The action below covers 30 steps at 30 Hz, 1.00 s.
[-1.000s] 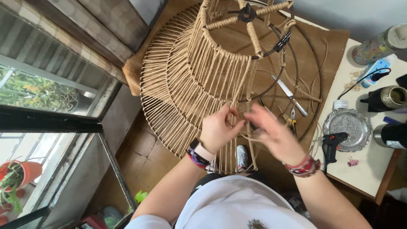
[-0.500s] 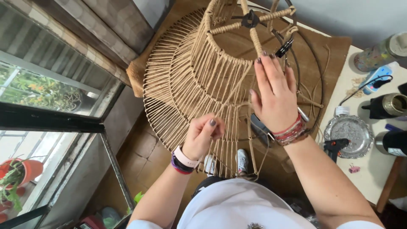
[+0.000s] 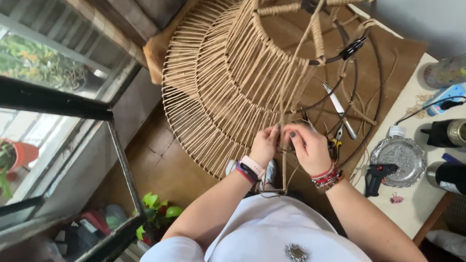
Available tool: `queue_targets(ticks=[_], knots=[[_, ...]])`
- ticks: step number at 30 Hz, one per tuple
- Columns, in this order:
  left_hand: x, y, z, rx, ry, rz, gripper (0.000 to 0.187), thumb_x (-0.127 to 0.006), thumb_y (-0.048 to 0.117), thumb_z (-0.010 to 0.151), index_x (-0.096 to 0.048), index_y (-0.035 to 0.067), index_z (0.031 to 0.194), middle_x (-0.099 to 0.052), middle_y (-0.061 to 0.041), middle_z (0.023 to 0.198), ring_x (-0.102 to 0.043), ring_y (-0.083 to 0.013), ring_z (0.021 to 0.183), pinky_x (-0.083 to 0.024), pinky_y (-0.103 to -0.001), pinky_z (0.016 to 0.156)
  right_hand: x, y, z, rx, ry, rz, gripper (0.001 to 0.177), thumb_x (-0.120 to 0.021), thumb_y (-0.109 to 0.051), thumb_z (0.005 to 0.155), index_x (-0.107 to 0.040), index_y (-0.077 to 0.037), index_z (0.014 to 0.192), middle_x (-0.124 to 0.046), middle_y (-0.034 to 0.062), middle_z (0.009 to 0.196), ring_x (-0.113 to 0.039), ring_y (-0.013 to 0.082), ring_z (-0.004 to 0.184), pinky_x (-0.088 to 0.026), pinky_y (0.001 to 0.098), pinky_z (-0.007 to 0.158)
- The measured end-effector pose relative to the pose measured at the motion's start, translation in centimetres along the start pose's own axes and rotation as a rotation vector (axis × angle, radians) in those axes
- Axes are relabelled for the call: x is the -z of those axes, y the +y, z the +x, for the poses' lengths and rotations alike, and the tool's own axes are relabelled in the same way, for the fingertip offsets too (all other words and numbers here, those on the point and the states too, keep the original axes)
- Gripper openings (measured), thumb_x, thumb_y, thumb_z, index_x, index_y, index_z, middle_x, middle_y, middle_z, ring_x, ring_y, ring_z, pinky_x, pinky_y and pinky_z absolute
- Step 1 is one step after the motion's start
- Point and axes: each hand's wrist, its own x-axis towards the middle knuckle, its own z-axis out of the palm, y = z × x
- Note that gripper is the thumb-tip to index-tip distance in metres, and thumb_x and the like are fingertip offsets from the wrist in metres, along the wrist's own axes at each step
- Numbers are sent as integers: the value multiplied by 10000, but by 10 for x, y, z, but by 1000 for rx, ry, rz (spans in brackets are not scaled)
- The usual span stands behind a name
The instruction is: Weaving and securing rattan strips onto a lampshade frame using a stapler, glue gun, and pliers
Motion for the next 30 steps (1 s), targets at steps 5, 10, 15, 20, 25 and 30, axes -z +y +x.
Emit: queue_targets(ticks=[5,10,15,20,25,30], knots=[[-23,-30,30,80,153,47,485,-515,427,1059,-737,138,739,-666,-73,593,-668,-230,648,-536,-351,672,-14,29,12,68,90,-403,191,-674,-260,951,-732,-287,1131,-732,-22,749,-730,248,686,-582,387,612],[-19,-15,3,37,183,8,475,-490,356,1063,-728,122,726,-666,-76,583,-667,-239,658,-544,-367,709,-18,61,31,252,103,-729,184,-670,-493,985,-697,-312,1003,-667,-66,648,-707,181,579,-566,320,550],[4,-3,-69,-351,251,189,516,-496,52,990,-498,257,1463,-687,-74,648,-699,-351,682,-569,-463,732,-12,54,36,189,31,-630,202,-667,-513,983,-681,-313,1003,-647,-30,555,-717,210,587,-560,337,564],[22,-35,-61,-665,326,923,636,-545,123,919,-481,289,1531,-749,-39,830,-737,-218,706,-609,-377,608,-9,51,40,134,-29,-656,212,-651,-543,975,-710,-346,1021,-649,-57,545,-725,193,612,-563,327,579],[1,15,-69,-564,120,1438,815,-479,102,903,-137,31,1640,-647,-36,571,-632,-197,437,-570,-401,414,-7,46,43,88,-86,-766,229,-595,-577,986,-708,-389,1051,-665,-35,563,-740,218,650,-571,360,602],[-47,-62,40,-191,-75,1379,467,-393,292,921,-470,115,1346,-724,-21,720,-751,-304,670,-550,-496,535,-19,64,38,55,-140,-849,223,-563,-546,1013,-690,-367,1050,-693,18,604,-757,230,674,-591,367,627]])
